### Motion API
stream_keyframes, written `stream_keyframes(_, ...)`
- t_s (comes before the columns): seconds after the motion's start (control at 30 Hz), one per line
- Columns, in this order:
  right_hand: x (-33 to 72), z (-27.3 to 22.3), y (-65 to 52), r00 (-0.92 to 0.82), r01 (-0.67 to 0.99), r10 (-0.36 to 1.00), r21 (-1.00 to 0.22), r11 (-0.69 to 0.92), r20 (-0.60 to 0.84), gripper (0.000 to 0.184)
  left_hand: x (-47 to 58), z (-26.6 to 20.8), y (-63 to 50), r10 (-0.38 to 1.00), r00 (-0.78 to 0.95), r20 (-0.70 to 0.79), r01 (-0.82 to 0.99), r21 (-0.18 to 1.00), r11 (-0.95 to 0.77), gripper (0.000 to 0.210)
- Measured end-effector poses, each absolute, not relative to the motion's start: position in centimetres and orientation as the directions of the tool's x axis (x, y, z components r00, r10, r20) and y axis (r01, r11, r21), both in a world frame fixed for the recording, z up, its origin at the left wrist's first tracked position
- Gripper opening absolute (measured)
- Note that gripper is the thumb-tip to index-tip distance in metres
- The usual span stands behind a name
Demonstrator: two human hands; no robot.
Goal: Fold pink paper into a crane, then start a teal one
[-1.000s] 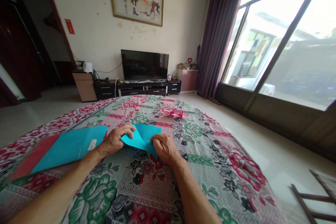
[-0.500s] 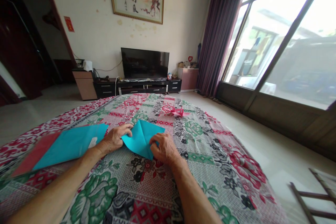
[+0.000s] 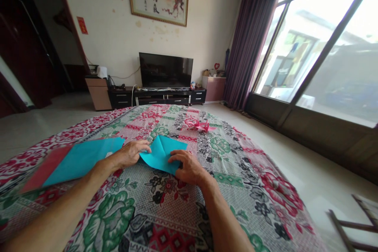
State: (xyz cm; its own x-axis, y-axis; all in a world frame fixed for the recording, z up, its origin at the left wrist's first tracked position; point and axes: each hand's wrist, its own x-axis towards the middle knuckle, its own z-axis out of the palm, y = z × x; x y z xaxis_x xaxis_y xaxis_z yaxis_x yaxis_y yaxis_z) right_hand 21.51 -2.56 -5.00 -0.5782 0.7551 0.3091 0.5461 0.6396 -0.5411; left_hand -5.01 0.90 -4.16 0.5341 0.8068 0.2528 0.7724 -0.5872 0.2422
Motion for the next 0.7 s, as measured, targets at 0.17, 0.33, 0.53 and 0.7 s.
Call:
stream_keyframes(0.17,21.5,-4.8,-2.7,-0.58,0.518,0.744,-0.555,0.651,0.331,0.043,-5.2,-4.0,0.9,0.82,0.532,0.211,0.776,0.266,-0.572,0.051)
stream_keyframes(0.33,21.4,-4.5,-2.7,-0.589,0.522,0.747,-0.56,0.644,0.31,0.039,-5.4,-2.5,-0.1,0.831,0.556,0.021,0.784,0.318,-0.533,0.059)
stream_keyframes(0.53,21.4,-4.3,-2.7,-0.554,0.511,0.778,-0.617,0.598,0.296,0.025,-5.8,-1.3,-0.8,0.82,0.562,-0.108,0.785,0.383,-0.488,0.041)
stream_keyframes(0.7,21.1,-4.6,-2.8,-0.465,0.518,0.809,-0.63,0.579,0.361,0.014,-6.0,-1.3,-0.7,0.828,0.537,-0.165,0.797,0.422,-0.433,0.032)
